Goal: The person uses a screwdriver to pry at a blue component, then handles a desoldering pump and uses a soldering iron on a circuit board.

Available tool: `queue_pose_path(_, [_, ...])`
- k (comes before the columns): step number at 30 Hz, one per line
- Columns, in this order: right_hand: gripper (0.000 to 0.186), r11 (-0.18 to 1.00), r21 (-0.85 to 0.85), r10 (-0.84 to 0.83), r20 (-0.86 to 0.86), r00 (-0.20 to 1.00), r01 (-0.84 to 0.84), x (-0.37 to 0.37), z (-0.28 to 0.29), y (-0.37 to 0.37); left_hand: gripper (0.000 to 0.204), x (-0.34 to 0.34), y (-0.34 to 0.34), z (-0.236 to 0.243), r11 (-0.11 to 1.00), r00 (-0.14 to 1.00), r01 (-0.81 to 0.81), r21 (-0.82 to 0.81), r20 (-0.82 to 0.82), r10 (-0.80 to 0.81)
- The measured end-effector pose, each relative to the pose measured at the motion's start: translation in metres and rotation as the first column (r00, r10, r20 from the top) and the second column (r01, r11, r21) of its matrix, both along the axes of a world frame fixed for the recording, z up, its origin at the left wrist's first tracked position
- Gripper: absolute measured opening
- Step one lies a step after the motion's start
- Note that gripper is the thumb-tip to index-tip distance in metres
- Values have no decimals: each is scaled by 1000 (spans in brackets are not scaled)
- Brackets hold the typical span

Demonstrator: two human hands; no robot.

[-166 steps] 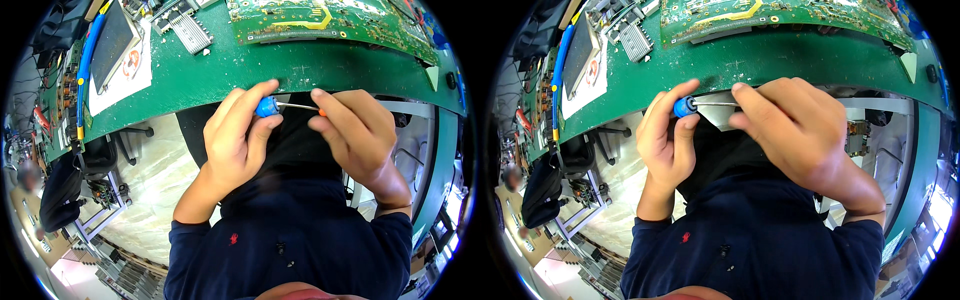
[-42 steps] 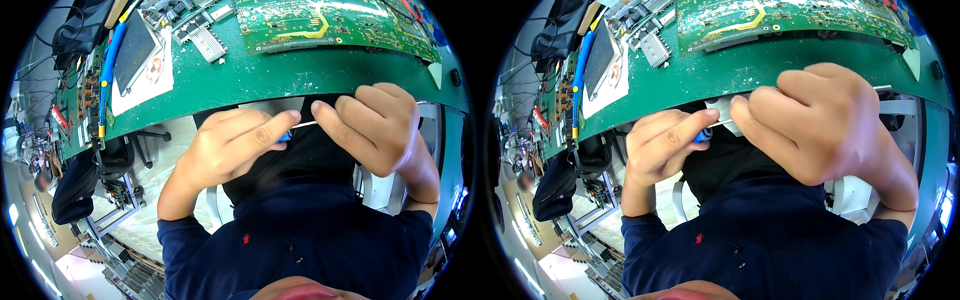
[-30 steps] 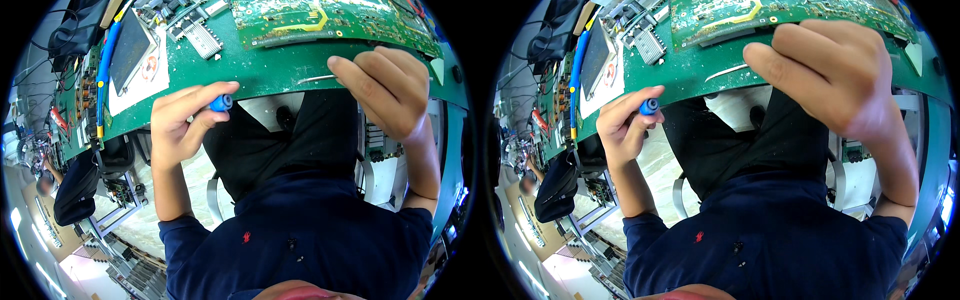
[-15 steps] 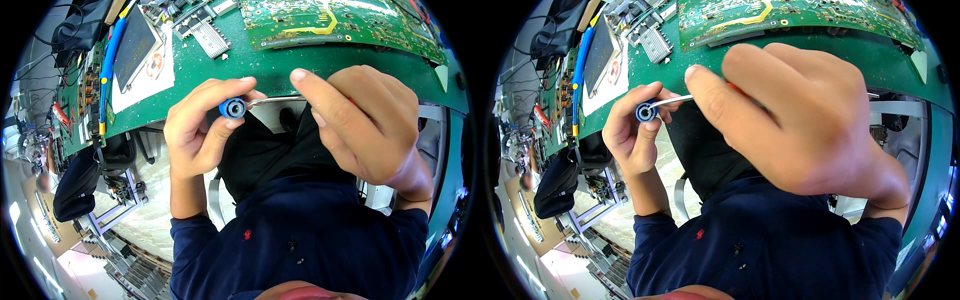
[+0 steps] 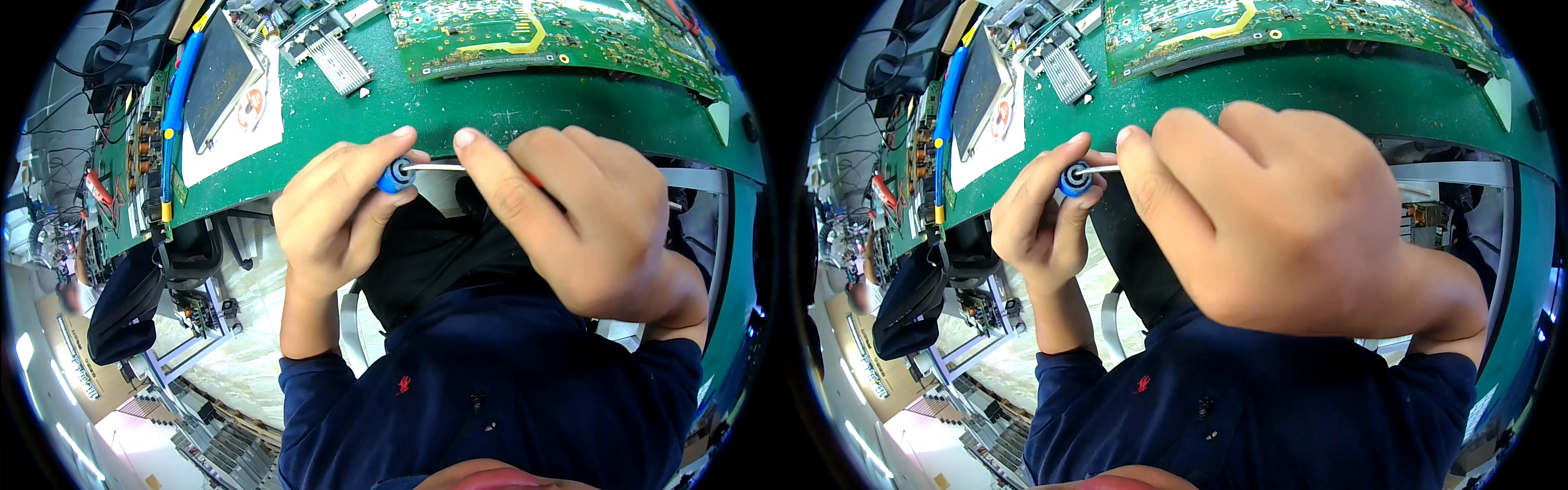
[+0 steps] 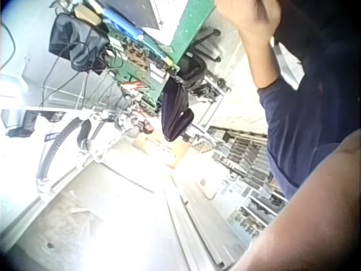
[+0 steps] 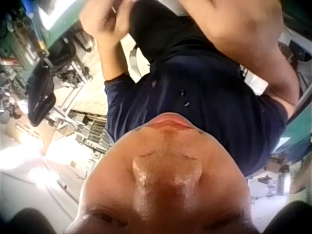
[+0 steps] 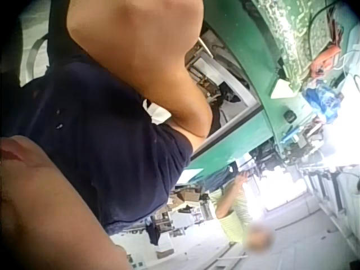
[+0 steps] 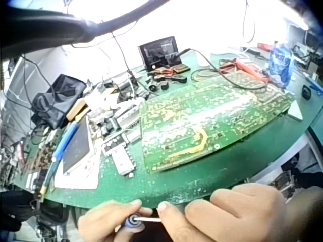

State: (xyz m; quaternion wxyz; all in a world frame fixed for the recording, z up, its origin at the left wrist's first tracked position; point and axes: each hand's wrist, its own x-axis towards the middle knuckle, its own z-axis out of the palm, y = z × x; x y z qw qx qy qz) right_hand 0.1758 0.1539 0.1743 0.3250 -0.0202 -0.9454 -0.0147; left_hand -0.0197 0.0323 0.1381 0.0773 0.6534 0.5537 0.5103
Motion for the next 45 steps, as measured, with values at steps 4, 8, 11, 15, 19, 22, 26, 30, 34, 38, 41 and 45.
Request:
queue_pose_path(4, [42, 996, 81, -35, 65, 997, 29, 4, 3, -8, 45, 4, 0, 2, 995, 963, -46, 88, -260, 68])
queue_pose_path(8, [39, 987, 157, 11, 155, 988, -36, 9, 3, -4, 49, 11, -7, 6, 999, 922, -31, 31, -386, 40])
queue_pose_path(11, [29, 987, 137, 58, 177, 982, -83, 13, -5, 4, 48, 9, -5, 1, 998, 901, 65, -2, -431, -60])
queue_pose_path(15, [16, 988, 92, 106, 210, 972, -127, 20, -10, 10, 47, 13, -4, 6, 989, 879, 126, -80, -453, -149])
queue_pose_path(19, [17, 982, 77, 157, 158, 975, -171, 23, -15, 17, 49, 15, -7, 11, 974, 863, 167, -155, -454, -221])
queue_pose_path(22, [23, 977, 84, 186, 120, 975, -196, 23, -13, 23, 49, 15, -7, 21, 970, 849, 166, -177, -474, -232])
queue_pose_path(26, [27, 978, 40, 203, 73, 977, -206, 19, -10, 30, 49, 10, -4, 32, 964, 841, 150, -218, -484, -240])
queue_pose_path(30, [29, 975, 50, 215, 21, 976, -216, 13, -13, 33, 47, 4, -5, 34, 953, 856, 164, -256, -443, -266])
queue_pose_path(34, [34, 975, 27, 219, -15, 976, -218, 9, -15, 30, 39, 0, -6, 31, 944, 887, 179, -276, -370, -276])
queue_pose_path(38, [37, 976, 31, 217, -11, 976, -217, 10, -16, 26, 37, -6, -11, 32, 922, 909, 214, -323, -281, -309])
queue_pose_path(41, [30, 983, 44, 179, -7, 984, -178, 17, -14, 26, 37, -6, -8, 37, 860, 912, 301, -412, -139, -386])
queue_pose_path(45, [13, 998, -59, 6, 31, 999, -4, 12, -20, 18, 31, 8, -4, 25, 926, 966, 57, -373, -214, -146])
